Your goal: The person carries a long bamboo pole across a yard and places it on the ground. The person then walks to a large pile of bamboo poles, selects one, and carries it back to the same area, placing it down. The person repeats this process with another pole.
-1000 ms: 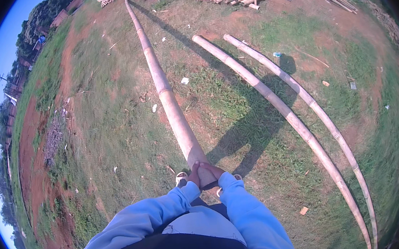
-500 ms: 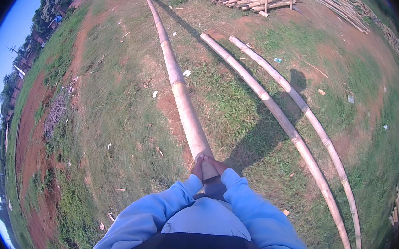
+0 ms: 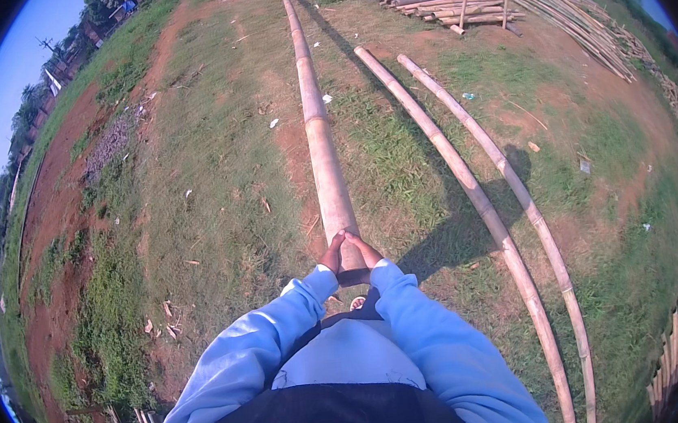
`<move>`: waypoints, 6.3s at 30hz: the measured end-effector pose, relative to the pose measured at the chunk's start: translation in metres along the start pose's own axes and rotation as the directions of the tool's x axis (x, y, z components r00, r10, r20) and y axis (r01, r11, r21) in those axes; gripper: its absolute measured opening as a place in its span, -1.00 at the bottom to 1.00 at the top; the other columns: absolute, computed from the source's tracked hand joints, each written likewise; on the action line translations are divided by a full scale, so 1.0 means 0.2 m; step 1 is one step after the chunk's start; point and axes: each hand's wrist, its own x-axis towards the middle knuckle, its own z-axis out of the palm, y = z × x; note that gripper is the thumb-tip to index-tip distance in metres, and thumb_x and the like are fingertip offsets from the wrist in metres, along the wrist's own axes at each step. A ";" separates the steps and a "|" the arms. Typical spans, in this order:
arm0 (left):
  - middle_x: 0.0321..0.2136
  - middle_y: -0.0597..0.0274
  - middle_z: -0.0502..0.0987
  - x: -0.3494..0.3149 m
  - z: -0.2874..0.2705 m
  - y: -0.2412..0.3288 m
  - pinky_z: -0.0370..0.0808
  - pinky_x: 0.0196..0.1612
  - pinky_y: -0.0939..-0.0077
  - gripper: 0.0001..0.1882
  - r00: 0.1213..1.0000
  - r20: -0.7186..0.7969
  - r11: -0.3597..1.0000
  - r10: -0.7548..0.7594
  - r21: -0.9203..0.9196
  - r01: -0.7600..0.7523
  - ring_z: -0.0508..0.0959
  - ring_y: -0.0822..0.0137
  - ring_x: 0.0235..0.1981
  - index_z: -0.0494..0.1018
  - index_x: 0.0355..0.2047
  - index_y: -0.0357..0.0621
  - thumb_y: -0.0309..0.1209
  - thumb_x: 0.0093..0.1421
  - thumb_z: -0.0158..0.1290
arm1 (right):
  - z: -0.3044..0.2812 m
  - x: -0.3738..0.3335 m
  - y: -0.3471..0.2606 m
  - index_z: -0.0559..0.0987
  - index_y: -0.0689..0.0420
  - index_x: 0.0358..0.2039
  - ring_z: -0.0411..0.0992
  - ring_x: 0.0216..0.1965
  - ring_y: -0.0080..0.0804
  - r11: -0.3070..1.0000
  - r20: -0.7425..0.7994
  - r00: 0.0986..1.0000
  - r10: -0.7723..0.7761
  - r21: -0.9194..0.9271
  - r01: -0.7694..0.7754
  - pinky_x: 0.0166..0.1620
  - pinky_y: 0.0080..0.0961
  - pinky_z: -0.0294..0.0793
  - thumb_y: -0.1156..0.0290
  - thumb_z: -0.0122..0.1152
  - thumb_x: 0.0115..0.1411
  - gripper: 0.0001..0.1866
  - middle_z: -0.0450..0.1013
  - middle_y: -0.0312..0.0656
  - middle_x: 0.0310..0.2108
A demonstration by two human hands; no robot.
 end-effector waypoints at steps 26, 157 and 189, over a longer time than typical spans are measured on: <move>-0.27 0.03 0.47 -1.08 0.71 -2.03 0.42 -0.17 0.36 -0.15 0.998 0.053 0.990 -0.013 -0.137 0.020 0.50 0.17 -0.30 0.33 -0.06 -0.30 0.23 -0.13 0.03 | -1.12 -1.60 1.30 0.31 0.04 0.02 0.46 -0.33 -0.26 0.992 -0.067 0.990 -0.122 0.016 0.123 -0.24 -0.39 0.49 -0.11 0.19 -0.06 -0.29 0.42 -0.13 -0.24; -0.10 0.03 0.35 -6.60 2.62 -9.17 0.38 -0.07 0.10 -0.21 0.994 0.085 0.990 0.071 -0.127 -0.060 0.40 0.06 -0.09 0.18 0.07 -0.08 0.23 -0.02 -0.10 | -3.88 -8.38 6.98 0.20 0.01 0.11 0.46 -0.26 -0.01 0.974 -0.142 0.990 0.014 -0.221 -0.046 -0.23 -0.09 0.48 -0.34 0.12 -0.19 -0.06 0.38 0.03 -0.16; -0.17 0.06 0.41 -8.04 3.66 -11.49 0.47 -0.14 0.27 -0.23 0.970 0.048 0.956 -0.239 -0.164 0.244 0.48 0.13 -0.20 0.26 -0.01 -0.18 0.23 0.01 -0.09 | -5.26 -10.42 8.43 0.39 0.15 -0.05 0.50 -0.33 -0.15 0.996 -0.146 0.988 0.051 -0.064 -0.061 -0.22 -0.33 0.52 -0.26 0.09 -0.08 -0.22 0.45 -0.02 -0.23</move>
